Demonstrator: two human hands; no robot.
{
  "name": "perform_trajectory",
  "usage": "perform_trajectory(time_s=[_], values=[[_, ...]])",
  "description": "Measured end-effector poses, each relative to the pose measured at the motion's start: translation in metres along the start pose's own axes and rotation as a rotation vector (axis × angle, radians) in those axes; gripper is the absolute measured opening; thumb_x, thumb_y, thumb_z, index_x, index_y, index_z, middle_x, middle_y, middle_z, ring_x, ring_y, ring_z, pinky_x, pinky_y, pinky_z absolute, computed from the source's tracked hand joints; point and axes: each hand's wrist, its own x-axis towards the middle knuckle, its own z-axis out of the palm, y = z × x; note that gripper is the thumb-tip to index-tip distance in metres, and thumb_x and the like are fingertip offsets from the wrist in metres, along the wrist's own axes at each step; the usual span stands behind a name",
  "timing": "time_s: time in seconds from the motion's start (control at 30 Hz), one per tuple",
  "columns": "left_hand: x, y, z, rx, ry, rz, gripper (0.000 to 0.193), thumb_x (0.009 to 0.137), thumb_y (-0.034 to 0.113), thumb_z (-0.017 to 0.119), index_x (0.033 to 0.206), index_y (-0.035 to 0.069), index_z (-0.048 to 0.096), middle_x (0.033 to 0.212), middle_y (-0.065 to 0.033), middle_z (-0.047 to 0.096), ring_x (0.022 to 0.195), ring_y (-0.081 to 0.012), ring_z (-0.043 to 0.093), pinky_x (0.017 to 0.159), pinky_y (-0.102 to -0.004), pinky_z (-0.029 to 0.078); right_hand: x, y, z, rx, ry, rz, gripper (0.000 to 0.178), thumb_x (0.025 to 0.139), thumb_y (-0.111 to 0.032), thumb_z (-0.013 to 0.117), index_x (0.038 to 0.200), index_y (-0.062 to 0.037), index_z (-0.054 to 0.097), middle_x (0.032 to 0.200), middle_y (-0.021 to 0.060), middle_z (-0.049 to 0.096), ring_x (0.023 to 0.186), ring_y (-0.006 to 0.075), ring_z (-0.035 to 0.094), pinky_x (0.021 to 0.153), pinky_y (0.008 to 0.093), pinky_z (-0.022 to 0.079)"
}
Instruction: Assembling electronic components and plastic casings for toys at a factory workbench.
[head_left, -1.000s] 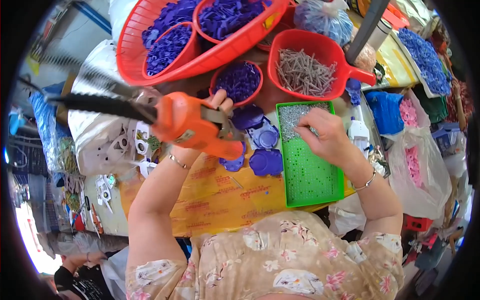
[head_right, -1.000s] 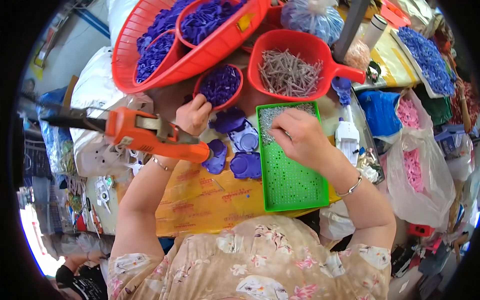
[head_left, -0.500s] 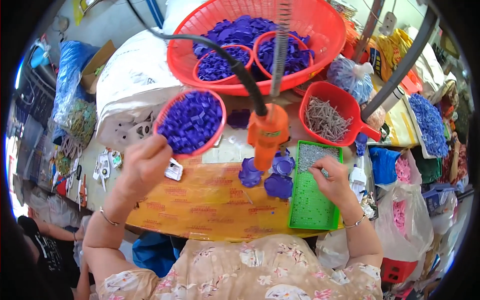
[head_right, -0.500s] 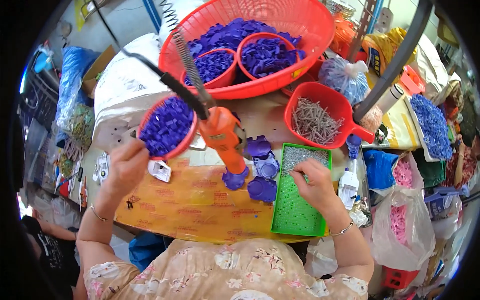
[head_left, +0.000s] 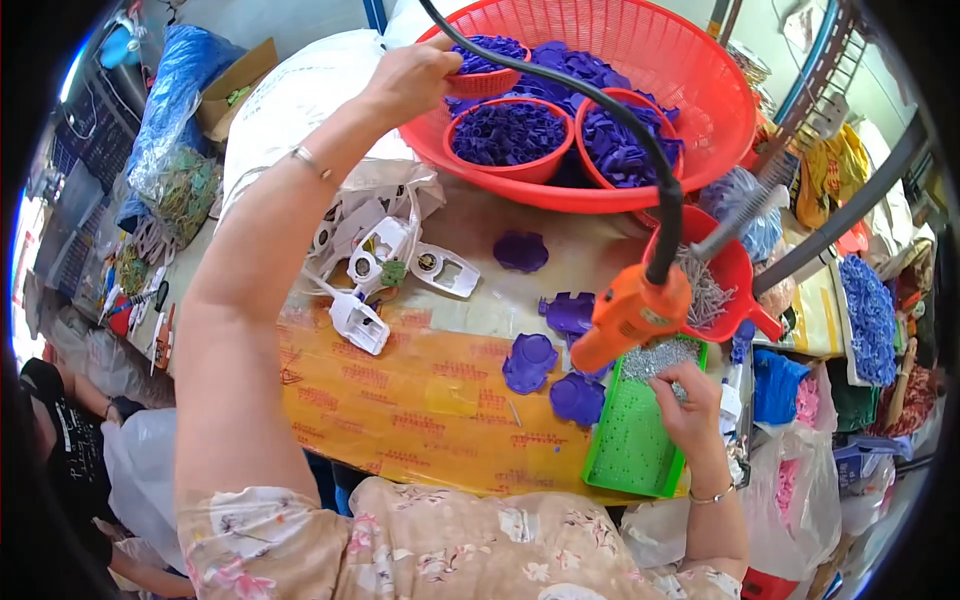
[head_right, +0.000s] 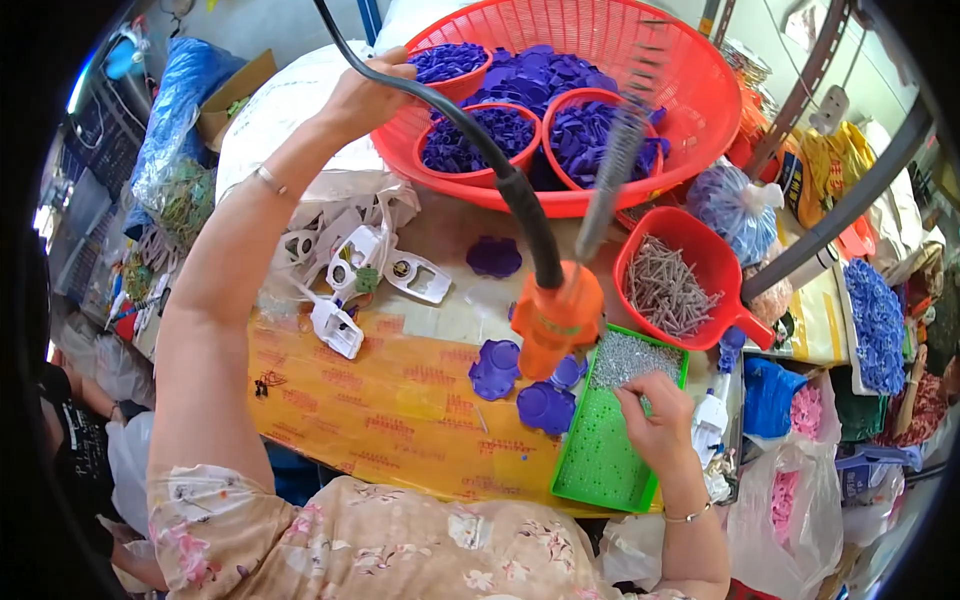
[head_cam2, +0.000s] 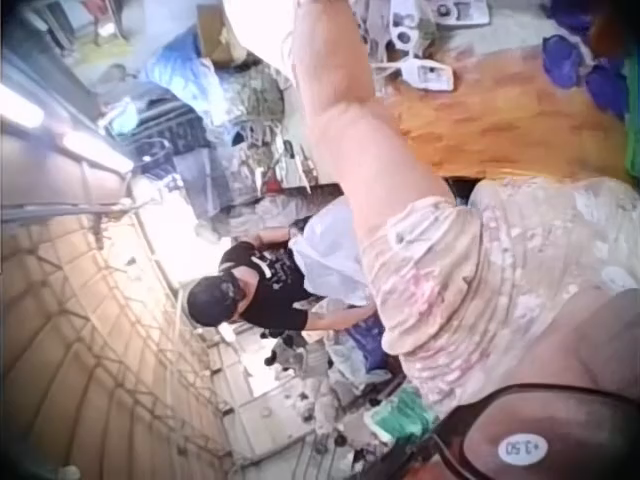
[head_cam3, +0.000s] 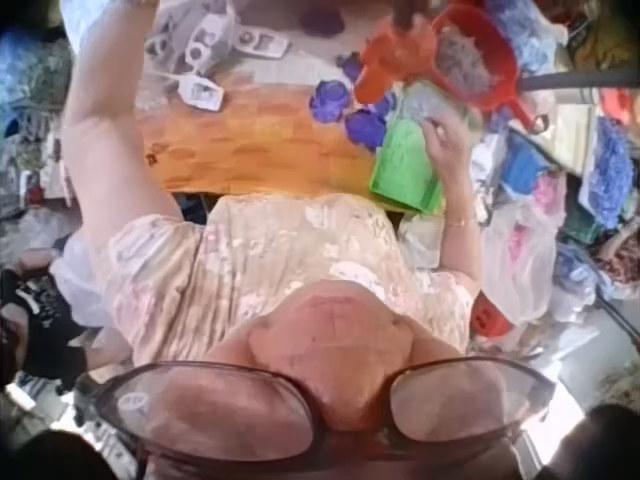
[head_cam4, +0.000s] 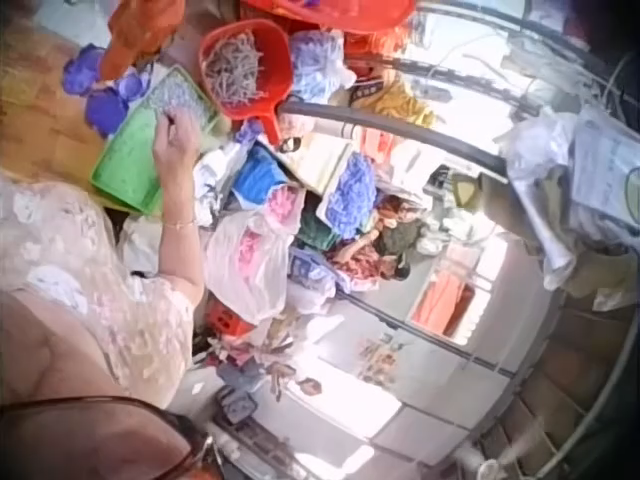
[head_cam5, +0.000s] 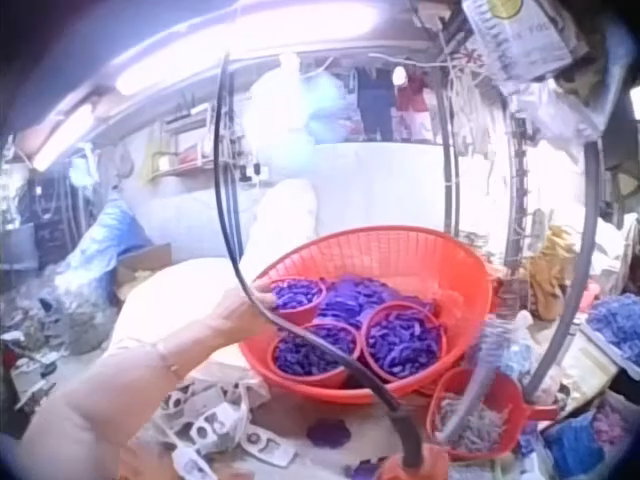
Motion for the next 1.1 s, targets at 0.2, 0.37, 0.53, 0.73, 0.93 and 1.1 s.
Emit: perform_trajectory(time_s=[0.2, 0.37, 0.53, 0.73, 0.93, 1.1], values=[[0.010, -0.045, 0.071, 0.117, -0.151, -0.118, 0.004, 0.073, 0.005, 0.060, 0.077, 0.004, 0.059, 0.094, -0.0117, 0.058, 0.084, -0.0325, 0.062, 0.071, -0.0425, 0.051, 0.005, 0.008, -0.001, -0.047, -0.046, 0.032, 0.009, 0.072, 0.001, 0.068, 0.077, -0.0003, 0.061, 0.069, 0.0118, 0.059, 0.062, 0.0258, 0.060, 0.056, 0.0314, 0.045], [-0.005, -0.074, 0.107, 0.136, -0.330, -0.186, 0.011, 0.069, 0.001, 0.059, 0.080, 0.003, 0.063, 0.095, -0.0142, 0.059, 0.089, -0.0330, 0.061, 0.077, -0.0410, 0.050, 0.011, 0.009, 0.005, -0.056, -0.122, 0.028, 0.020, 0.074, 0.000, 0.067, 0.093, -0.0036, 0.065, 0.096, 0.0095, 0.065, 0.094, 0.0255, 0.060, 0.089, 0.0360, 0.043], [-0.007, -0.062, 0.115, 0.033, -0.331, -0.098, 0.016, 0.068, 0.000, 0.060, 0.081, 0.004, 0.066, 0.093, -0.0145, 0.060, 0.089, -0.0330, 0.061, 0.076, -0.0410, 0.050, 0.004, 0.015, 0.002, 0.003, -0.141, 0.077, 0.033, 0.076, 0.002, 0.063, 0.108, -0.0063, 0.062, 0.110, 0.0078, 0.061, 0.109, 0.0252, 0.054, 0.101, 0.0387, 0.035], [-0.004, -0.104, 0.147, 0.100, -0.525, -0.027, 0.019, 0.072, 0.005, 0.063, 0.090, 0.010, 0.067, 0.087, -0.0141, 0.065, 0.080, -0.0334, 0.064, 0.068, -0.0410, 0.052, 0.013, 0.006, 0.004, -0.133, -0.103, 0.010, 0.009, 0.074, 0.000, 0.067, 0.083, -0.0003, 0.062, 0.073, 0.0121, 0.062, 0.070, 0.0269, 0.063, 0.062, 0.0334, 0.047], [0.011, -0.059, 0.094, 0.188, -0.408, -0.267, 0.014, 0.071, 0.007, 0.056, 0.081, 0.003, 0.066, 0.087, -0.0212, 0.065, 0.085, -0.0370, 0.063, 0.074, -0.0433, 0.051, 0.005, -0.006, -0.014, -0.092, -0.057, 0.140, 0.008, 0.075, 0.004, 0.065, 0.080, 0.0002, 0.060, 0.073, 0.0097, 0.061, 0.067, 0.0197, 0.060, 0.061, 0.0284, 0.045], [-0.051, 0.051, 0.026, -0.158, 0.251, -0.201, 0.010, 0.076, 0.010, 0.065, 0.081, 0.002, 0.060, 0.077, -0.0146, 0.060, 0.070, -0.0325, 0.060, 0.059, -0.0395, 0.049, -0.011, -0.027, -0.008, -0.027, -0.036, 0.130, 0.008, 0.074, 0.006, 0.064, 0.078, 0.0006, 0.058, 0.071, 0.0084, 0.059, 0.065, 0.0169, 0.057, 0.059, 0.0263, 0.044]])
